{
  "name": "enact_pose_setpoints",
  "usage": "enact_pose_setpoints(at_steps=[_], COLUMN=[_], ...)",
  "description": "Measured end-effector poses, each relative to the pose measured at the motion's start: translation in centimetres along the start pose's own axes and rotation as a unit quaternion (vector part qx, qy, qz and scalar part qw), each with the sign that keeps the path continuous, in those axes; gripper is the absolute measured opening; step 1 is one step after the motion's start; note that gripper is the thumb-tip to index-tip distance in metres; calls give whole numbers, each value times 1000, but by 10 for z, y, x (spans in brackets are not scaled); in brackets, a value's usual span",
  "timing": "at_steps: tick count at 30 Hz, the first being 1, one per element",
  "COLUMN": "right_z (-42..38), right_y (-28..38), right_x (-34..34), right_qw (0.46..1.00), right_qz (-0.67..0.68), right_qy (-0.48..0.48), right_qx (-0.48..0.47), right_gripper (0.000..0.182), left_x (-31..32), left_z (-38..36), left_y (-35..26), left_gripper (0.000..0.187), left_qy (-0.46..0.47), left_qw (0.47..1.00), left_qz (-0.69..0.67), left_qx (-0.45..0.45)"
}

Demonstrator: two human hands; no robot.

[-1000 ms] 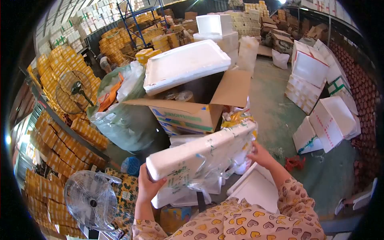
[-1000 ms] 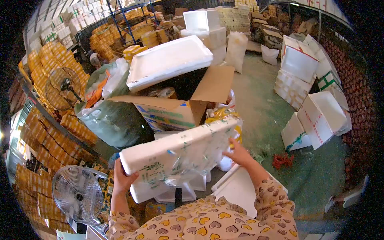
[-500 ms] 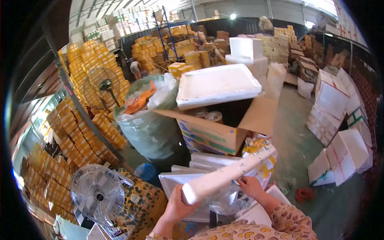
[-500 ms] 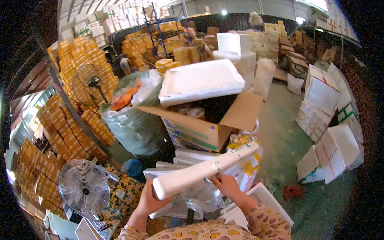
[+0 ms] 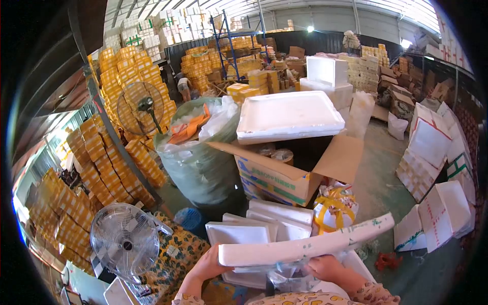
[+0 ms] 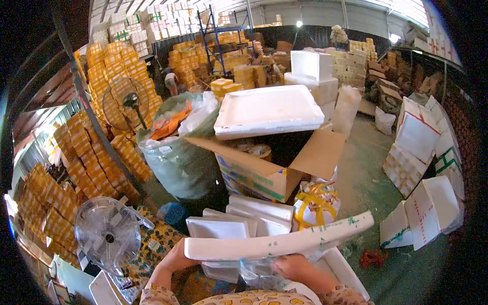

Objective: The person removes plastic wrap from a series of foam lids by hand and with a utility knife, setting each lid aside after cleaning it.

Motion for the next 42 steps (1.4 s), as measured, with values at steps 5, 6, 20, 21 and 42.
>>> enact_pose_setpoints(at_steps=[5, 6, 20, 21, 42], right_z=[-14, -19, 8, 7, 4], right_y=[9, 5, 33, 29, -16], right_x=[-23, -25, 13, 15, -101], right_qw=[999, 999, 978, 980, 753], right_qz=[17, 18, -50, -55, 569], right_qy=[11, 47, 196, 190, -122], right_qx=[-47, -18, 47, -3, 307], right_gripper=[28, 28, 22, 21, 21], left_x=[4, 14, 96, 94, 39], left_z=[-5, -6, 48, 59, 82], left_y=[-27, -25, -148, -149, -122], left_gripper=[62, 65, 81, 78, 63], left_qy=[52, 65, 241, 270, -73], left_qw=[988, 987, 877, 880, 940], left_qz=[-126, -130, 388, 363, 220], left_qx=[-67, -64, 151, 148, 250])
Point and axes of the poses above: each hand's wrist, its own z-axis towards the middle knuckle, its own x-axis out of the palm, y = z × x, the point moved 1 cm from there along z, towards the middle knuckle, and after that the axes turned 11 degrees about -y, right-handed, at the moved point
